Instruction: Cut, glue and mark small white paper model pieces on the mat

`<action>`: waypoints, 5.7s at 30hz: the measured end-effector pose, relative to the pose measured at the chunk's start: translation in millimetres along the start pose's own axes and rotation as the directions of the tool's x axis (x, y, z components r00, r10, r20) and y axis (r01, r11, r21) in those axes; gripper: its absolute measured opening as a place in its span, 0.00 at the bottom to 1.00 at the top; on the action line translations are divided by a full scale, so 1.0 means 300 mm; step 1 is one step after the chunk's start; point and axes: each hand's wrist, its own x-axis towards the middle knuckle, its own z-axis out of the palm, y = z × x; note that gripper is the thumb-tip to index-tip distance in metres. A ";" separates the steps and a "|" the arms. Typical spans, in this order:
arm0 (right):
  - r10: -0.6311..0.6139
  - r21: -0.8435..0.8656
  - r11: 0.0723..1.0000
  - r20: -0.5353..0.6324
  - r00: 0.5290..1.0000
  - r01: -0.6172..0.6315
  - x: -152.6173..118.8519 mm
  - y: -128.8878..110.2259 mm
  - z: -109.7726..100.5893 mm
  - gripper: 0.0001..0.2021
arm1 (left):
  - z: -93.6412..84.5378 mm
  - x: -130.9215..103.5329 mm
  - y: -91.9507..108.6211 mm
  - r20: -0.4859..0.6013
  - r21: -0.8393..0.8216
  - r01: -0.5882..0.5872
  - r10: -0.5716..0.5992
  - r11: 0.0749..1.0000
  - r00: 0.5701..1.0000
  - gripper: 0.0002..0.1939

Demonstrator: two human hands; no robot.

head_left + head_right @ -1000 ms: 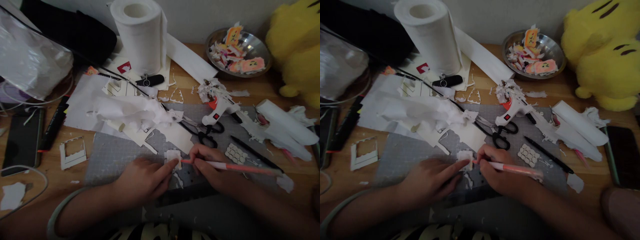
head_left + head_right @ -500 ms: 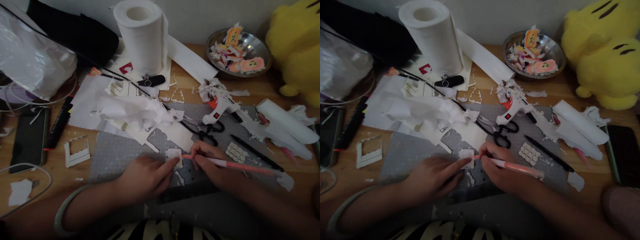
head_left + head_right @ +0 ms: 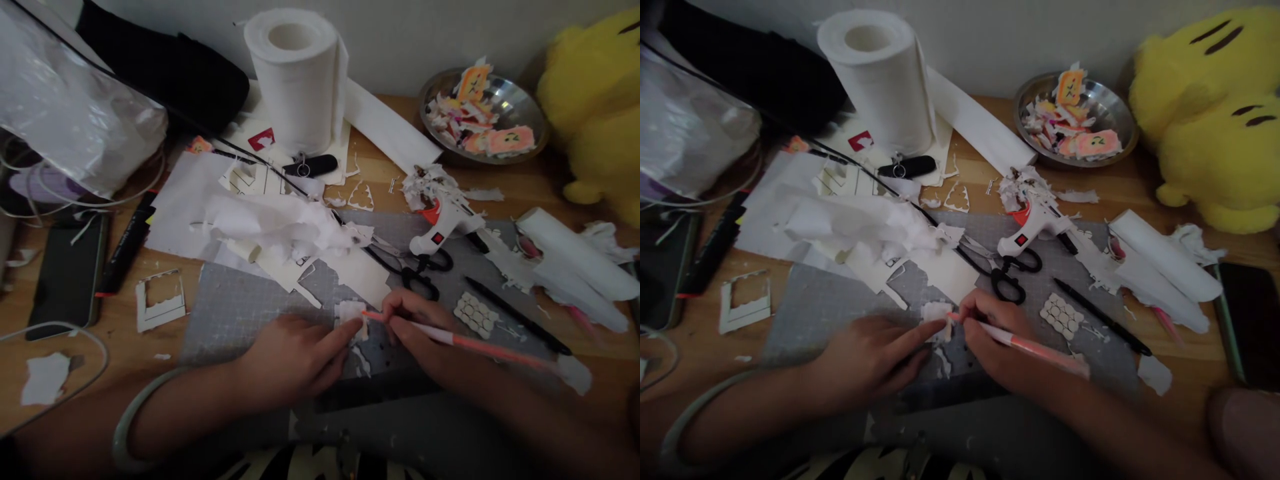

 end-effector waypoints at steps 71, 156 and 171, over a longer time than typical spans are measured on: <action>0.060 0.148 0.987 0.027 0.998 -0.063 0.011 -0.017 -0.003 0.05 | -0.001 -0.003 0.004 0.006 0.008 0.014 -0.014 1.000 1.000 0.15; -0.033 -0.208 0.978 -0.018 0.999 0.029 0.007 -0.064 0.002 0.08 | 0.009 -0.010 0.018 -0.081 -0.022 0.183 -0.184 0.983 0.980 0.16; -0.035 -0.218 0.976 -0.045 0.998 0.024 -0.001 -0.029 0.016 0.07 | 0.005 -0.006 0.010 -0.007 0.046 0.080 -0.080 0.996 0.997 0.18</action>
